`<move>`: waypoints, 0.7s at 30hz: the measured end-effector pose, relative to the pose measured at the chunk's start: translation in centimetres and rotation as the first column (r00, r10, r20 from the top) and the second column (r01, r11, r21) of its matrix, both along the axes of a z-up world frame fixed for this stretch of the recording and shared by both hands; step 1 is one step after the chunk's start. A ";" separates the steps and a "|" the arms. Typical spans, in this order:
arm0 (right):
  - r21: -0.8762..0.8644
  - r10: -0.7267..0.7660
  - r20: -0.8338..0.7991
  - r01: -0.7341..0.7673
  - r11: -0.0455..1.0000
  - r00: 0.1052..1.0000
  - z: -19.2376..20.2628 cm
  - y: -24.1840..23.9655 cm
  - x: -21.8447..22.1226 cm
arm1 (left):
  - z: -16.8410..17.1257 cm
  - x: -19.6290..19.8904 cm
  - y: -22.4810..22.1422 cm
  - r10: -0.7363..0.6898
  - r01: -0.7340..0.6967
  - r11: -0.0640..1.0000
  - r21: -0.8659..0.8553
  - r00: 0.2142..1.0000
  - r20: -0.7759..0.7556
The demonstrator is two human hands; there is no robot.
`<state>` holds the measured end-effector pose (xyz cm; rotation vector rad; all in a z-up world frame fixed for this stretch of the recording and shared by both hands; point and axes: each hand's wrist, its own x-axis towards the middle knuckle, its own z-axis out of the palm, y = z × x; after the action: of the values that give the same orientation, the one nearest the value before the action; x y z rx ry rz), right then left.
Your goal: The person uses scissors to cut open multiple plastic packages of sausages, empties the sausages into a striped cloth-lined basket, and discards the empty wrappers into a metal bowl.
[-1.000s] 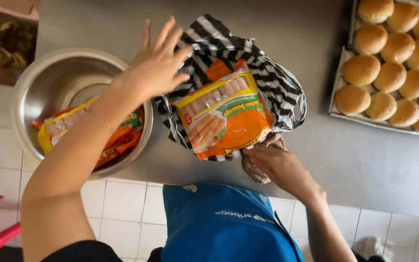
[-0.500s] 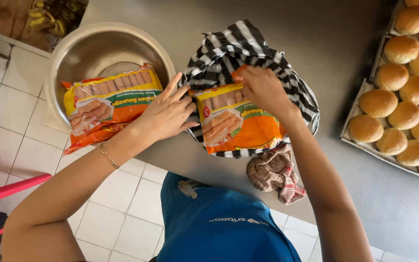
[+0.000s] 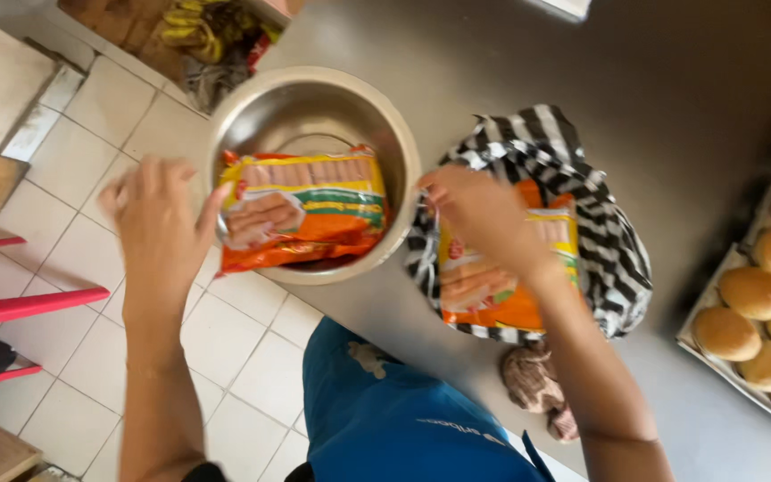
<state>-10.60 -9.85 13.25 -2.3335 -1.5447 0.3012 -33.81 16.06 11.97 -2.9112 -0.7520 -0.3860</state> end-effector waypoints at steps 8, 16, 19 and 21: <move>-0.028 0.252 0.205 -0.252 0.967 0.946 -6.1 8.4 -10.1 | -2.8 -4.0 -2.9 0.273 -0.269 0.226 -0.936 0.940 -0.205; 0.093 -0.043 0.240 0.021 0.995 0.970 -6.0 9.5 -11.6 | -2.0 -0.3 -2.0 0.258 0.187 -0.071 -0.980 0.952 0.163; 0.276 -0.239 0.322 0.151 0.949 0.916 -5.0 10.1 -10.5 | -0.1 2.3 -1.7 0.219 0.290 -0.101 -0.952 0.940 0.263; 0.372 -0.263 0.237 0.163 0.914 0.935 -5.2 10.6 -9.3 | 0.2 4.1 -1.4 0.284 0.361 0.024 -0.932 0.891 0.353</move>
<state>-19.88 0.74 8.04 -2.2971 -1.3054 -0.3489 -29.73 14.70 12.14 -4.3127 -1.5672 -0.8840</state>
